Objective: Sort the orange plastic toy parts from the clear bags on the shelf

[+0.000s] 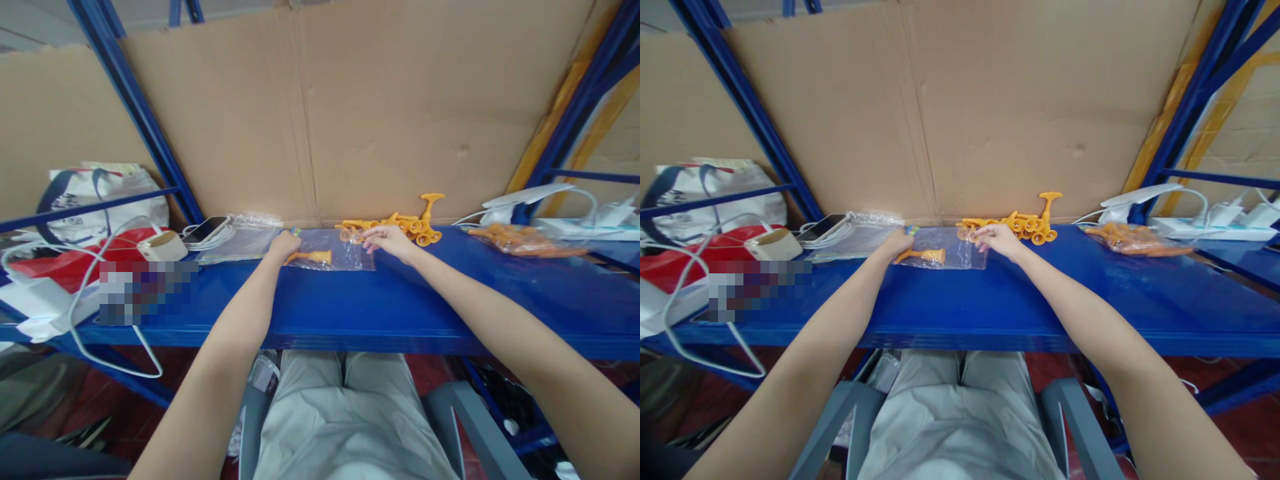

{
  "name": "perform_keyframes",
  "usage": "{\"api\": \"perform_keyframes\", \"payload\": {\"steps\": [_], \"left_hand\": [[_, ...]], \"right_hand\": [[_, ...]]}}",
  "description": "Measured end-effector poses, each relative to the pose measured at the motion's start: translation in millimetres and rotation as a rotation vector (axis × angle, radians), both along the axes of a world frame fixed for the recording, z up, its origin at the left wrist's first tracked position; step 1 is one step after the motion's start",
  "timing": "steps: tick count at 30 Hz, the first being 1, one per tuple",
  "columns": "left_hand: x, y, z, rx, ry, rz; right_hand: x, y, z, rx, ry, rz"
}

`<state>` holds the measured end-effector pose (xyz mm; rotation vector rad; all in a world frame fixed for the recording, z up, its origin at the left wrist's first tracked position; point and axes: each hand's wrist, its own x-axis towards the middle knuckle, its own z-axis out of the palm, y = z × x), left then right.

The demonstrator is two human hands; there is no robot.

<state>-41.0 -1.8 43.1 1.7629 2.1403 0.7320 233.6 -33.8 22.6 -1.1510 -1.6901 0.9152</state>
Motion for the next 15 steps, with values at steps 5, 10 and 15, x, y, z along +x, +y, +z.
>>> {"api": "perform_keyframes", "payload": {"steps": [5, 10, 15], "left_hand": [[0, -10, 1.5, 0.070, 0.226, 0.070], [13, -11, -9.4, 0.239, 0.442, -0.032], [16, 2, -23.2, 0.073, 0.492, -0.135]], "right_hand": [[27, 23, -4.2, 0.331, -0.273, -0.361], [37, 25, -9.8, 0.505, -0.631, -0.480], [26, 18, -16.1, 0.454, -0.897, -0.473]]}}
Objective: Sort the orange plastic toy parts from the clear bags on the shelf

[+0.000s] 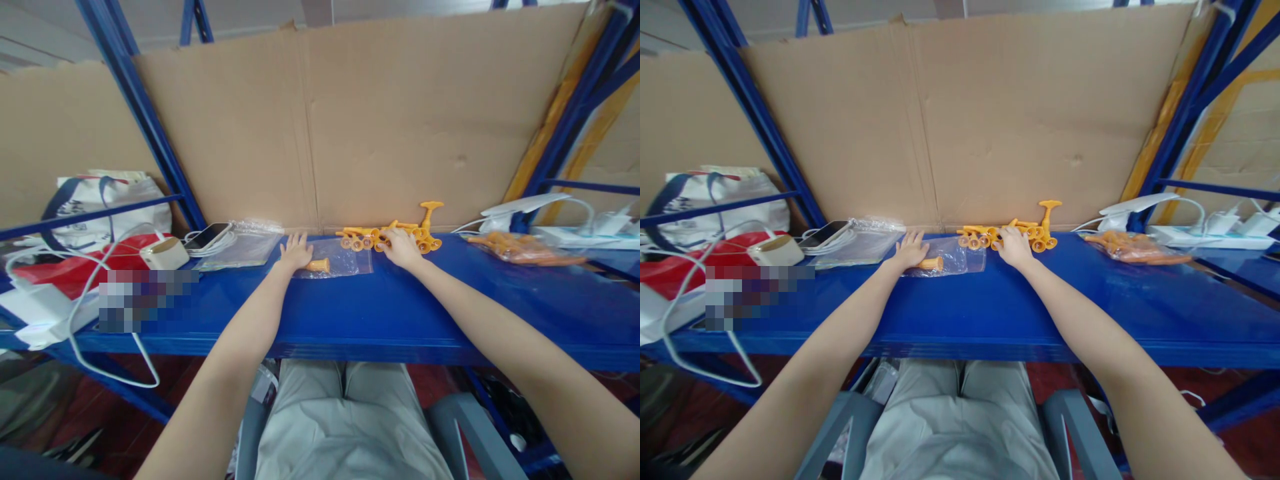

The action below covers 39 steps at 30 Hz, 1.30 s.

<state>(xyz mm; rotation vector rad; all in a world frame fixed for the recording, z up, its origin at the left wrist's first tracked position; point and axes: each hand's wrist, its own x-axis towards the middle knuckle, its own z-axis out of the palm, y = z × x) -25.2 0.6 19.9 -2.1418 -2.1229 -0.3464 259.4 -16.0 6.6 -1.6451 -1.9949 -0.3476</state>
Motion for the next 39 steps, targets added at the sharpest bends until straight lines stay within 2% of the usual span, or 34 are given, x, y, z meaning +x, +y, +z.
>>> {"api": "perform_keyframes", "payload": {"steps": [5, 11, 17, 26, 34, 39], "left_hand": [[-3, 8, -2.7, -0.104, -0.008, -0.023], [-1, 6, -0.7, -0.161, 0.026, -0.044], [7, 2, 1.3, -0.194, 0.033, -0.057], [13, -1, 2.1, -0.239, 0.026, -0.082], [11, 3, -0.3, -0.236, 0.028, -0.087], [10, 2, 1.5, -0.231, 0.047, -0.084]], "right_hand": [[-9, -6, -1.5, -0.060, -0.094, -0.006], [-12, -7, -0.6, -0.007, -0.115, 0.009], [-14, -7, -1.2, -0.022, -0.178, 0.035], [-21, -12, 7.2, 0.026, -0.231, 0.025], [-9, -1, 4.9, 0.070, -0.160, -0.059], [-1, 7, 4.7, 0.091, -0.021, -0.031]]}}
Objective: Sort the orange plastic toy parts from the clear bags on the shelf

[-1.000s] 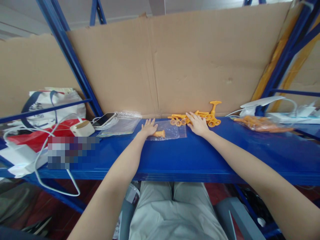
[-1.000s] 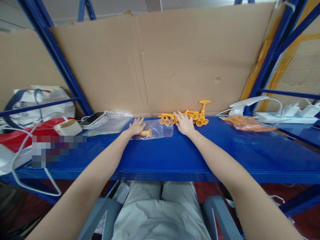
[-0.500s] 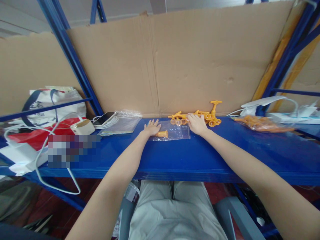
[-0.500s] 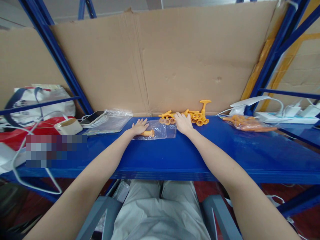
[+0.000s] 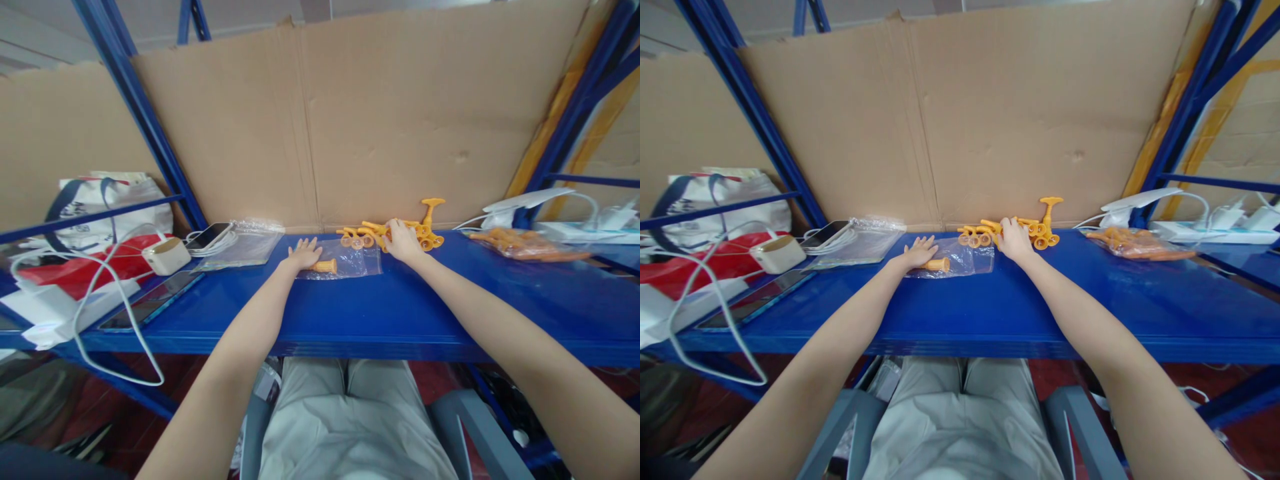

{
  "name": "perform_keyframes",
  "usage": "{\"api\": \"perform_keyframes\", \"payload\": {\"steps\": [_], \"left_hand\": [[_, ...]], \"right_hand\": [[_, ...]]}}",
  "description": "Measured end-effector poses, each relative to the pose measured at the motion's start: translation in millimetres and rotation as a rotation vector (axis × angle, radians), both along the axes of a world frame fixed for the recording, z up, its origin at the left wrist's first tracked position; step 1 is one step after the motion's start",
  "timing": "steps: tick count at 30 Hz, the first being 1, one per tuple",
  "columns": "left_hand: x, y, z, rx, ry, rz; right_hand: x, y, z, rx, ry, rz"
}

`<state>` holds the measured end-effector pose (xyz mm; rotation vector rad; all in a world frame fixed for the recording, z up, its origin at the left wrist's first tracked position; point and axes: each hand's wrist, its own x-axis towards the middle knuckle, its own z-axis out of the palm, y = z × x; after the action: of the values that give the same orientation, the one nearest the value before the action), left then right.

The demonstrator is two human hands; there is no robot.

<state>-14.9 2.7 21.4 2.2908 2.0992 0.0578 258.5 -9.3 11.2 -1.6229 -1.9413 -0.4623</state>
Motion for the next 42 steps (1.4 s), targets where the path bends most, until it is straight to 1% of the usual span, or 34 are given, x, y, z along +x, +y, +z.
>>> {"api": "perform_keyframes", "payload": {"steps": [4, 8, 11, 16, 18, 22, 26, 30, 34, 38, 42], "left_hand": [[-3, -1, 1.3, -0.012, -0.013, 0.008], [-8, 1, 1.0, -0.034, -0.035, 0.036], [-12, 3, -0.2, -0.031, -0.037, 0.048], [-16, 6, -1.5, -0.033, -0.039, 0.064], [-18, 7, -1.3, -0.027, -0.031, 0.080], [-22, 7, -0.7, -0.003, -0.022, 0.101], [-24, 7, -0.9, -0.012, -0.029, 0.095], [-24, 7, -1.1, -0.004, -0.006, 0.068], [-23, 6, 0.6, -0.014, 0.010, 0.020], [-18, 2, 3.3, -0.056, 0.013, -0.005], [-13, -2, 4.2, -0.074, 0.014, -0.027]], "right_hand": [[7, 1, 8.6, 0.106, 0.149, 0.084], [17, -4, 22.9, 0.171, 0.216, 0.243], [23, -9, 32.5, 0.131, 0.274, 0.371], [25, -17, 44.7, -0.032, 0.339, 0.572], [26, -21, 48.8, -0.063, 0.354, 0.606], [30, -25, 54.0, -0.092, 0.408, 0.615], [26, -26, 49.6, -0.213, 0.444, 0.667], [9, -26, 36.5, -0.302, 0.433, 0.690], [-6, -22, 21.0, -0.316, 0.444, 0.698], [-9, -18, 11.7, -0.331, 0.286, 0.654], [-8, -22, 13.3, -0.383, 0.132, 0.601]]}}
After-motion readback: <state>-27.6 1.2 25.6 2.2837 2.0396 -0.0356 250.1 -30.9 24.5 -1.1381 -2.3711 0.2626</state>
